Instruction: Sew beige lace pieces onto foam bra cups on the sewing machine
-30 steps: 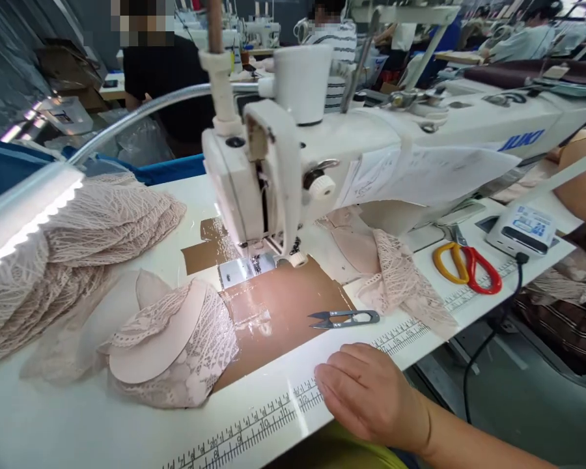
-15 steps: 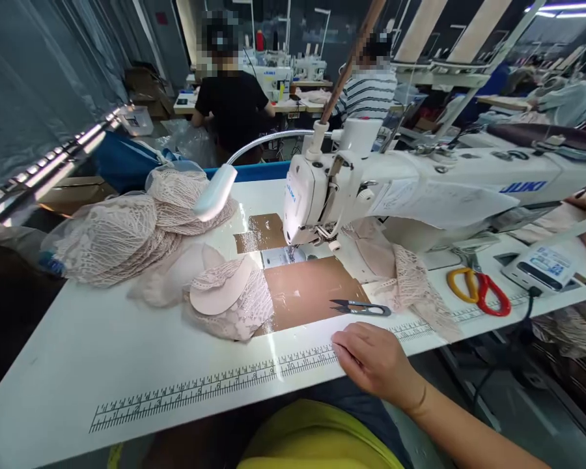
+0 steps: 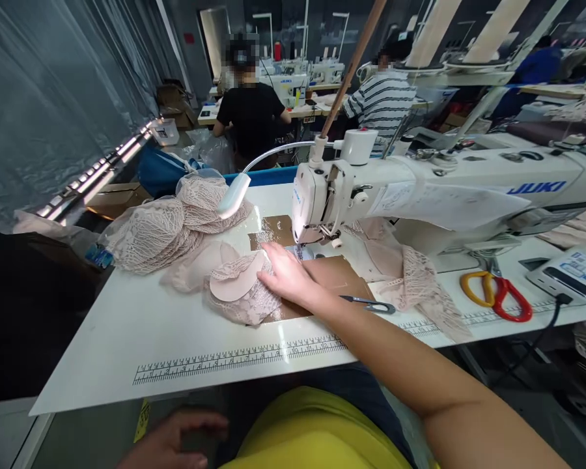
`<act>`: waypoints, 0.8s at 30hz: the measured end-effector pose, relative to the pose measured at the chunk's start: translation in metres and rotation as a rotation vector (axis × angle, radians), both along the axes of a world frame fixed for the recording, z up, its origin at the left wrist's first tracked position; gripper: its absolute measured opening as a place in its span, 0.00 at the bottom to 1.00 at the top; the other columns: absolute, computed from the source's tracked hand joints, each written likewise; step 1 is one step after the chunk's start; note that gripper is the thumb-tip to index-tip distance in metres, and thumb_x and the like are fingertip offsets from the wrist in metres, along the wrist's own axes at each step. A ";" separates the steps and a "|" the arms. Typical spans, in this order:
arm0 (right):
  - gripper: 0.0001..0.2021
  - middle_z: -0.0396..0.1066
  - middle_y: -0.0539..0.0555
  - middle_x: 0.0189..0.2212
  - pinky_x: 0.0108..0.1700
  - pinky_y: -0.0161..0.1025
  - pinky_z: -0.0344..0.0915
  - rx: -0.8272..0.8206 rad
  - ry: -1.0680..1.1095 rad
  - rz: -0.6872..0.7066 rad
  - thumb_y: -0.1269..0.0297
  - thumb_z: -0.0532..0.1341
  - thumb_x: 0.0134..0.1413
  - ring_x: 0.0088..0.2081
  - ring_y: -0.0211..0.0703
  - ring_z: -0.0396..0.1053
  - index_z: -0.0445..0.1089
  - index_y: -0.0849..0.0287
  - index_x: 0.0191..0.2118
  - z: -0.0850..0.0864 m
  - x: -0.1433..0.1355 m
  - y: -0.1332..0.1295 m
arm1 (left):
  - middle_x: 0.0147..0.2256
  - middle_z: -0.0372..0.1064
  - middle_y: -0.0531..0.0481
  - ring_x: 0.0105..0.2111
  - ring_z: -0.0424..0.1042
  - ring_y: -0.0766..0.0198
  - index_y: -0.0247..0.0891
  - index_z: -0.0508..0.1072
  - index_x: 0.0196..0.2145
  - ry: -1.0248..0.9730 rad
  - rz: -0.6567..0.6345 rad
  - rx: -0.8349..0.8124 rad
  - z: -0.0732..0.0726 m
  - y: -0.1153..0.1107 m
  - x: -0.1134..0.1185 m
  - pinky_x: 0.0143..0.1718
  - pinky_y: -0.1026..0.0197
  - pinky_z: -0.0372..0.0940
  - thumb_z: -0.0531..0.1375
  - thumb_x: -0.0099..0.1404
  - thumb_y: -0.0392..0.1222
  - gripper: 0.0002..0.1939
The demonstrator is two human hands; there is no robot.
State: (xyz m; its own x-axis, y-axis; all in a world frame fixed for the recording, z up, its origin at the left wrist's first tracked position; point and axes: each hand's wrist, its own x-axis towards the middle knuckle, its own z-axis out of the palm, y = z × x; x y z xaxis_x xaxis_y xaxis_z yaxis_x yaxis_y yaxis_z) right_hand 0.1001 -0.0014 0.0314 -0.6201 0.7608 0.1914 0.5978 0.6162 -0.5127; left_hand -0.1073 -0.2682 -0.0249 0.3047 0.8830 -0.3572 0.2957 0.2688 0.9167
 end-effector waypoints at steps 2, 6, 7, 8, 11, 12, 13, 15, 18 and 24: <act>0.28 0.68 0.65 0.51 0.54 0.50 0.62 -0.063 0.008 -0.017 0.68 0.56 0.55 0.52 0.55 0.66 0.57 0.68 0.61 0.001 -0.010 0.007 | 0.45 0.74 0.50 0.49 0.71 0.48 0.54 0.74 0.48 -0.030 -0.006 -0.008 0.007 0.000 -0.007 0.52 0.47 0.66 0.65 0.53 0.61 0.26; 0.22 0.74 0.57 0.39 0.41 0.39 0.66 -0.148 0.049 0.002 0.73 0.53 0.52 0.37 0.44 0.70 0.67 0.65 0.54 0.005 0.004 -0.004 | 0.47 0.73 0.49 0.51 0.68 0.50 0.54 0.72 0.52 0.051 -0.013 0.150 0.039 0.003 -0.013 0.55 0.49 0.63 0.63 0.59 0.55 0.23; 0.22 0.74 0.56 0.37 0.38 0.37 0.66 -0.181 0.063 0.001 0.73 0.53 0.51 0.34 0.43 0.69 0.68 0.64 0.53 0.006 0.014 -0.010 | 0.47 0.72 0.49 0.51 0.69 0.51 0.53 0.72 0.52 0.093 -0.007 0.192 0.047 0.007 -0.012 0.55 0.50 0.63 0.63 0.60 0.53 0.21; 0.21 0.74 0.55 0.35 0.36 0.36 0.65 -0.222 0.078 -0.008 0.73 0.53 0.51 0.32 0.41 0.69 0.69 0.63 0.52 0.006 0.023 -0.018 | 0.48 0.72 0.50 0.51 0.69 0.52 0.53 0.72 0.51 0.138 0.001 0.241 0.054 0.013 -0.008 0.55 0.51 0.64 0.62 0.61 0.51 0.20; 0.22 0.69 0.50 0.26 0.30 0.35 0.61 -0.339 0.088 -0.091 0.69 0.55 0.51 0.27 0.40 0.65 0.69 0.64 0.53 0.007 0.053 -0.043 | 0.51 0.70 0.50 0.52 0.68 0.53 0.51 0.71 0.52 0.267 -0.006 0.432 0.069 0.040 0.013 0.55 0.54 0.64 0.62 0.62 0.46 0.19; 0.23 0.67 0.48 0.23 0.28 0.35 0.60 -0.374 0.086 -0.114 0.68 0.55 0.52 0.26 0.39 0.64 0.68 0.64 0.54 0.008 0.061 -0.051 | 0.53 0.69 0.49 0.53 0.67 0.54 0.51 0.69 0.53 0.302 -0.021 0.498 0.072 0.051 0.024 0.56 0.55 0.64 0.61 0.63 0.45 0.20; 0.24 0.64 0.47 0.21 0.27 0.34 0.59 -0.409 0.090 -0.117 0.67 0.56 0.53 0.25 0.38 0.62 0.67 0.65 0.56 0.009 0.069 -0.058 | 0.54 0.68 0.48 0.54 0.66 0.54 0.49 0.68 0.55 0.340 -0.043 0.561 0.075 0.063 0.036 0.57 0.54 0.63 0.61 0.63 0.45 0.21; 0.25 0.64 0.46 0.21 0.27 0.33 0.58 -0.472 0.120 -0.059 0.64 0.56 0.56 0.24 0.37 0.63 0.63 0.64 0.59 0.011 0.085 -0.070 | 0.56 0.65 0.44 0.56 0.64 0.53 0.44 0.66 0.55 0.440 -0.090 0.673 0.077 0.086 0.061 0.57 0.52 0.62 0.61 0.63 0.47 0.23; 0.25 0.71 0.49 0.28 0.29 0.34 0.62 -0.415 0.126 0.024 0.60 0.55 0.61 0.27 0.37 0.67 0.59 0.62 0.61 0.015 0.113 -0.076 | 0.55 0.64 0.39 0.55 0.63 0.49 0.38 0.65 0.54 0.618 -0.146 0.749 0.075 0.114 0.096 0.55 0.47 0.63 0.63 0.59 0.50 0.28; 0.17 0.70 0.62 0.47 0.46 0.46 0.66 0.156 -0.347 -0.052 0.71 0.56 0.57 0.48 0.54 0.67 0.68 0.64 0.52 0.009 0.171 -0.058 | 0.48 0.68 0.37 0.48 0.65 0.46 0.34 0.68 0.46 0.924 -0.133 0.752 0.066 0.145 0.128 0.47 0.45 0.65 0.59 0.62 0.43 0.15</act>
